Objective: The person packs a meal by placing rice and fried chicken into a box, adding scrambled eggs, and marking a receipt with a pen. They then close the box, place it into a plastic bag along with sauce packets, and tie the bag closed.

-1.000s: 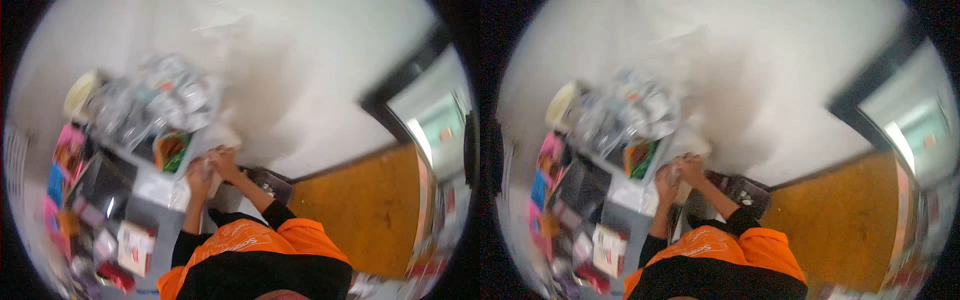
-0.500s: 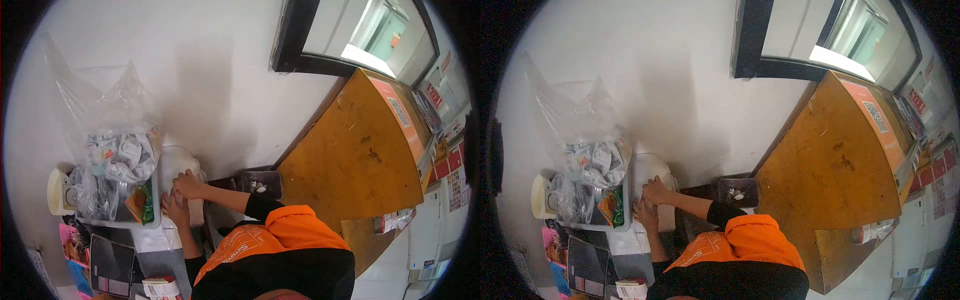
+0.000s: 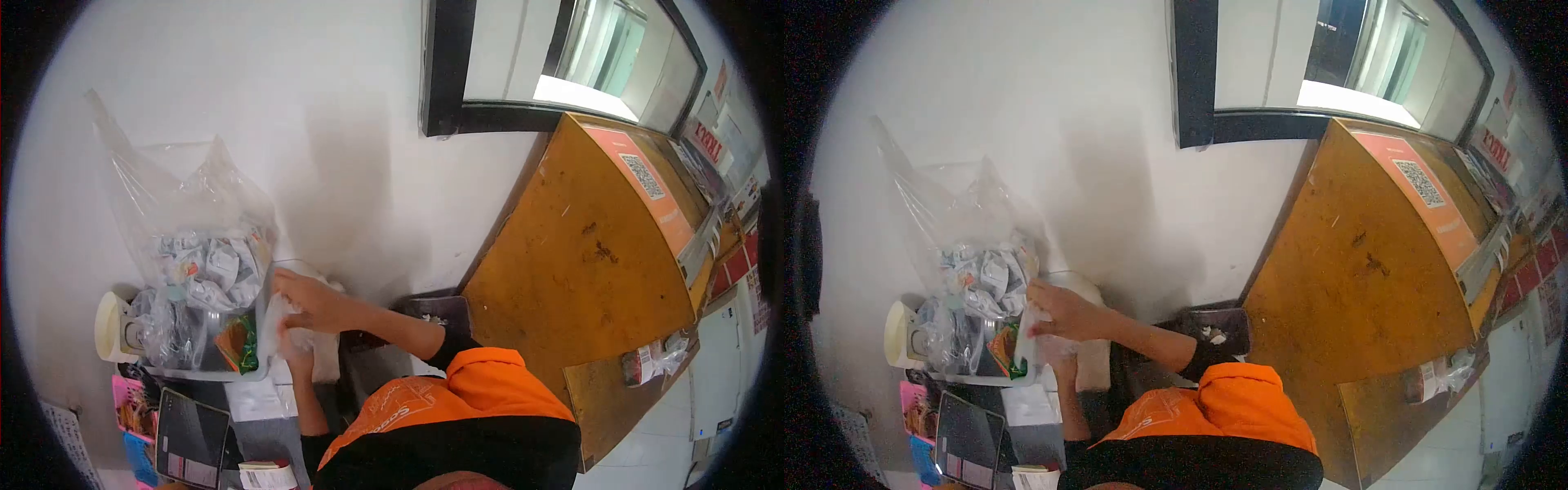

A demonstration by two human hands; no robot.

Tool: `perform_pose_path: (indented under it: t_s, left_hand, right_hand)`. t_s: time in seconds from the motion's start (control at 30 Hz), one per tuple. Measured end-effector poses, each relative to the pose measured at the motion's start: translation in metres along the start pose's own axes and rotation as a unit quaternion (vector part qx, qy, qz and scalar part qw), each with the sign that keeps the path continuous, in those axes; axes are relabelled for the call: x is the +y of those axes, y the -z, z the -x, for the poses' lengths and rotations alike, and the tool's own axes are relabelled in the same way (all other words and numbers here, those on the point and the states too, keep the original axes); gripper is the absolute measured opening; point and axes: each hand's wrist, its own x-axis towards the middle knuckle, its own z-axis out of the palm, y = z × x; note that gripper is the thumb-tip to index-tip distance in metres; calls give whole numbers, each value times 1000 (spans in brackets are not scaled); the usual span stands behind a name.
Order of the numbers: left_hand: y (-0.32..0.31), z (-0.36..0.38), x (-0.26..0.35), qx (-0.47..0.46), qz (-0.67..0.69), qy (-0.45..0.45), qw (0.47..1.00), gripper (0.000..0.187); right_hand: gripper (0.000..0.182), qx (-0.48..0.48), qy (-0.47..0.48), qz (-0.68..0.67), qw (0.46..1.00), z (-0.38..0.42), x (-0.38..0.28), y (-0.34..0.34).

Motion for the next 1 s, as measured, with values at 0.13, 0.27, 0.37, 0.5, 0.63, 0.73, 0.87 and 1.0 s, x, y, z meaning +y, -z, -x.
perform_pose_path:
  t_s: [0.13, 0.27, 0.37, 0.5, 0.63, 0.73, 0.87, 1.0]
  left_hand:
    - [40, -27, 65, 20, 147, 68, 987, 29]
    - [102, -41, 98, -74, 268, 146, 949, 34]
    - [142, -28, 92, -142, 390, 156, 896, 54]
    - [152, 48, 140, -103, 627, 213, 742, 64]
    - [146, -5, 201, -69, 814, 243, 523, 75]
    - [177, 36, 180, -22, 743, 233, 627, 86]
    - [220, 79, 177, 34, 375, 274, 885, 31]
    - [237, 163, 159, 131, 272, 386, 872, 7]
  right_hand:
    - [43, 27, -46, 4, 999, 4, -34, 49]
    - [50, 49, -22, 14, 998, 21, -54, 96]
    - [32, 66, -90, -137, 984, 35, -75, 113]
    - [22, 133, -195, -249, 939, 55, -62, 91]
    - [25, 279, -236, -109, 925, 93, -41, 52]
    - [24, 250, -168, 38, 953, 120, -28, 30]
    - [26, 260, -149, -18, 954, 135, -42, 13]
    - [25, 116, -206, 30, 971, 143, -70, -6]
